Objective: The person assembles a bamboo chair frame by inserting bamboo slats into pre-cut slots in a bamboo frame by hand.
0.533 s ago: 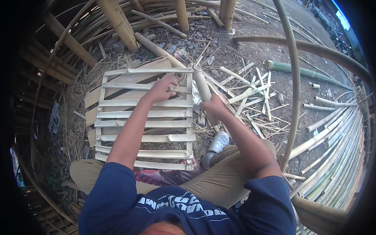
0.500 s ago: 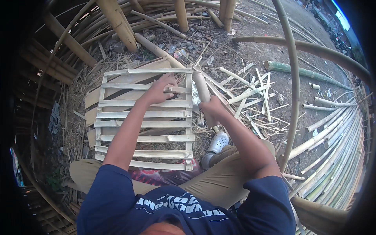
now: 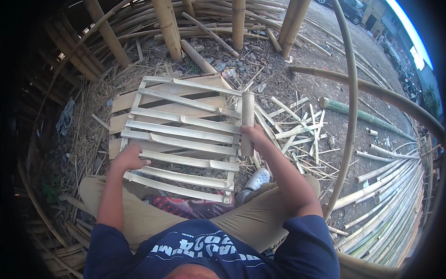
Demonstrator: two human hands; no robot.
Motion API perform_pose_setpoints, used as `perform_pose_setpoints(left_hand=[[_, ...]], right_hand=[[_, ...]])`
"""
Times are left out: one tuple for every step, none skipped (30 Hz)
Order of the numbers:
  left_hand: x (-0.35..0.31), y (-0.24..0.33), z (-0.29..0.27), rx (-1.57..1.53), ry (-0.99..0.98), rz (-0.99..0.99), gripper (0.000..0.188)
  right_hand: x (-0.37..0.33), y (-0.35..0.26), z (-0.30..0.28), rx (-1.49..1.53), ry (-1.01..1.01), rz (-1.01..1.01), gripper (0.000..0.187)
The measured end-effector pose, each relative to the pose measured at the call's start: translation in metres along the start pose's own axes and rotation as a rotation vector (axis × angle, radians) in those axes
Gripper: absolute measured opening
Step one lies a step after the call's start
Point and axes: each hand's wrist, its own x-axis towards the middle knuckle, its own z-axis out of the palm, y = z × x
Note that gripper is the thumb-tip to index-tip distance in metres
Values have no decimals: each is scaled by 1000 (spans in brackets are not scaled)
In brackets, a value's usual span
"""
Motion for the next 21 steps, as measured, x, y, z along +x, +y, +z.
perform_pose_setpoints(left_hand=[[-4, 4, 10, -8, 2, 4, 75], [-8, 6, 21, -2, 70, 257, 79], [-10, 10, 33, 6, 136, 514, 84], [-14, 18, 46, -15, 145, 627, 87], [-20, 26, 57, -34, 155, 736, 90], [-27, 35, 67, -36, 160, 741, 90], [-33, 45, 75, 51, 211, 800, 88], [-39, 51, 83, 138, 264, 852, 86], [-39, 54, 93, 131, 267, 847, 86], [-36, 56, 104, 246, 267, 788, 85], [-36, 62, 106, 357, 265, 735, 83], [-38, 62, 106, 370, 282, 743, 81], [-40, 61, 103, 362, 285, 742, 81], [-40, 59, 98, 358, 210, 722, 81], [-41, 58, 93, 353, 135, 700, 80], [-43, 59, 88, 355, 87, 662, 79], [-44, 57, 89, 368, 82, 667, 79], [-45, 55, 93, 389, 100, 650, 81], [-45, 56, 94, 409, 119, 633, 83], [-44, 58, 94, 416, 43, 574, 80], [-41, 58, 96, 432, 37, 575, 80]], right_hand=[[-3, -1, 1, -8, 3, -4, 41], [-5, -2, 4, 19, -4, -23, 41], [-7, -2, 6, 45, -6, -39, 40], [-8, -2, 6, 44, -1, -44, 40], [-8, -1, 9, 30, -7, -62, 39], [-8, 0, 8, 13, -9, -77, 38], [-9, 1, 8, 9, -5, -82, 38], [-11, 2, 8, 9, 3, -87, 39], [-14, 4, 11, 8, 6, -88, 39], [-17, 5, 14, 0, 0, -89, 39], [-23, 3, 14, -12, 3, -111, 39], [-27, 1, 13, -23, 6, -134, 40], [-30, 1, 12, -32, 5, -135, 40], [-36, 3, 12, -66, 1, -134, 40], [-40, 3, 10, -101, -4, -134, 41], [-43, 2, 8, -144, -7, -125, 43], [-43, 6, 8, -132, -1, -122, 43], [-42, 11, 8, -197, 18, -100, 51], [-41, 16, 6, -263, 38, -78, 59], [-41, 17, 12, -283, 2, -103, 61], [-43, 17, 15, -266, 4, -99, 61]])
